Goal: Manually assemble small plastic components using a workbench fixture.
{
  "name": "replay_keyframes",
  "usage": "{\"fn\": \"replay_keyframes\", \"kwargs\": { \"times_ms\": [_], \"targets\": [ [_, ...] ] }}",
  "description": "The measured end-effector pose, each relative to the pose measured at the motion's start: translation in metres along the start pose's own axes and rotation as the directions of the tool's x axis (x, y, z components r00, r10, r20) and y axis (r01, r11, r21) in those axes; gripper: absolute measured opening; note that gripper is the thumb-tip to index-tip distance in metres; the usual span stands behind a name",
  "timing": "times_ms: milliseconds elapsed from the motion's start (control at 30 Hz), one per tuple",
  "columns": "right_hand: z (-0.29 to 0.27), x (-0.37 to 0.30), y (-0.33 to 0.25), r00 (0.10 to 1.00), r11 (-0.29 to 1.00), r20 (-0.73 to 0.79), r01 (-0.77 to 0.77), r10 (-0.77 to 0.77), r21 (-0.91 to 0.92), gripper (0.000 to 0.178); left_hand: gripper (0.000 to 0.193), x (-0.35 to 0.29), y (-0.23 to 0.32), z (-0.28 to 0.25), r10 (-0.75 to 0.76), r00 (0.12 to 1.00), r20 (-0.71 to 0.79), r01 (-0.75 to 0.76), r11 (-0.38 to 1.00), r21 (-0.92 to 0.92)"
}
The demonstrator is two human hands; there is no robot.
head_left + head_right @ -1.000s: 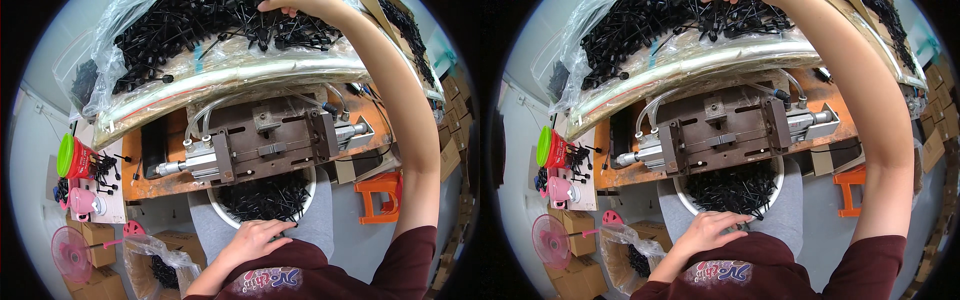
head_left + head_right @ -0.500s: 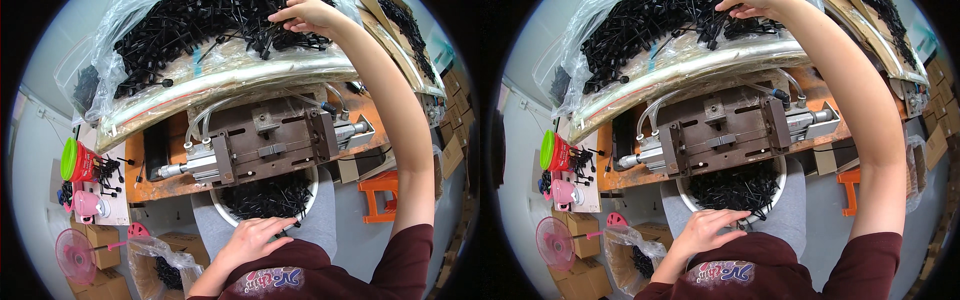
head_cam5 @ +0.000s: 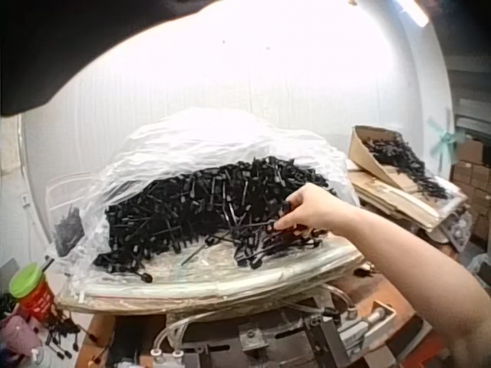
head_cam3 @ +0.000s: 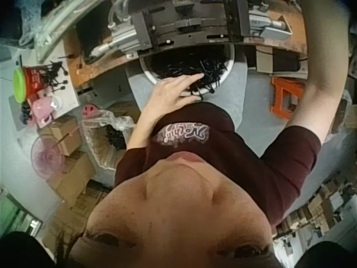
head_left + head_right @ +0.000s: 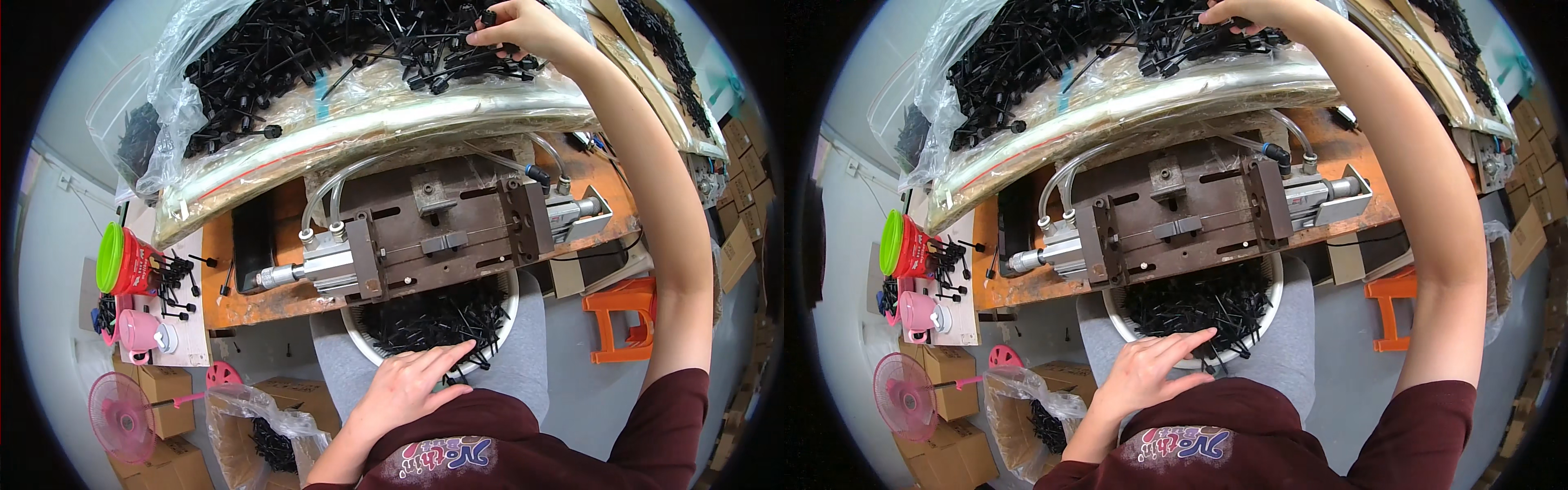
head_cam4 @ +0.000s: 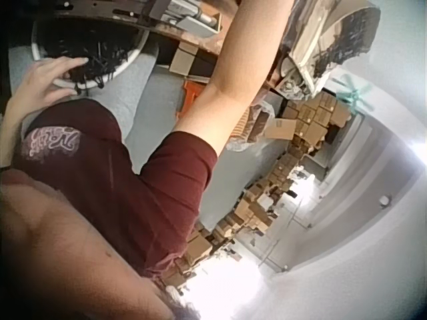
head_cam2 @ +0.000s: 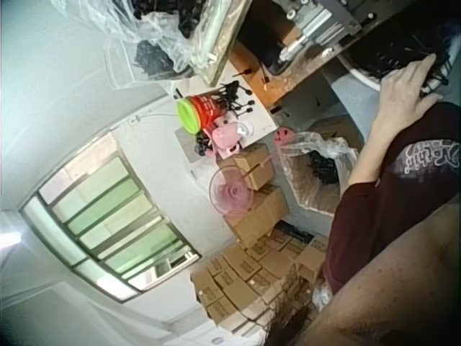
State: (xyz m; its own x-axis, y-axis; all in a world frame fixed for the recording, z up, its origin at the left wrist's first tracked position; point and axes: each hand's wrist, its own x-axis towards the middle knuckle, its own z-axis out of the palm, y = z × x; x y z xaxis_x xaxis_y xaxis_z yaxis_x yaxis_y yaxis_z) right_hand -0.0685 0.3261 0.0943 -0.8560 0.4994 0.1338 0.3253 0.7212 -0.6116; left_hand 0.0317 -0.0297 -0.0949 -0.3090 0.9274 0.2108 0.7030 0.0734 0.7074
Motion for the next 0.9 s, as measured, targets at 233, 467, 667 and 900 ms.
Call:
{"fn": "replay_keyframes", "kwargs": {
  "times_ms": [233, 467, 667, 900],
  "targets": [
    [0.003, 0.004, 0.027, 1.0, 0.968, -0.005, 0.011, -0.01, 0.25, 0.016, 0.067, -0.002, 0.0, -0.002, 0.007, 1.0, 0.018, -0.007, 1.0, 0.005],
    [-0.001, -0.001, 0.026, 0.994, 0.973, -0.113, 0.02, 0.006, 0.231, 0.023, 0.068, -0.002, 0.001, -0.005, 0.012, 1.0, -0.026, -0.012, 1.0, 0.001],
    [-0.01, -0.011, 0.026, 0.994, 0.792, -0.087, 0.007, 0.058, 0.611, 0.022, 0.059, 0.001, 0.004, -0.01, 0.005, 0.99, -0.14, -0.013, 0.998, -0.06],
    [-0.002, -0.065, 0.01, 0.975, 0.786, -0.202, 0.194, -0.09, 0.587, 0.023, 0.052, 0.017, 0.007, -0.019, 0.058, 0.934, -0.351, -0.12, 0.98, -0.157]
  ]
}}
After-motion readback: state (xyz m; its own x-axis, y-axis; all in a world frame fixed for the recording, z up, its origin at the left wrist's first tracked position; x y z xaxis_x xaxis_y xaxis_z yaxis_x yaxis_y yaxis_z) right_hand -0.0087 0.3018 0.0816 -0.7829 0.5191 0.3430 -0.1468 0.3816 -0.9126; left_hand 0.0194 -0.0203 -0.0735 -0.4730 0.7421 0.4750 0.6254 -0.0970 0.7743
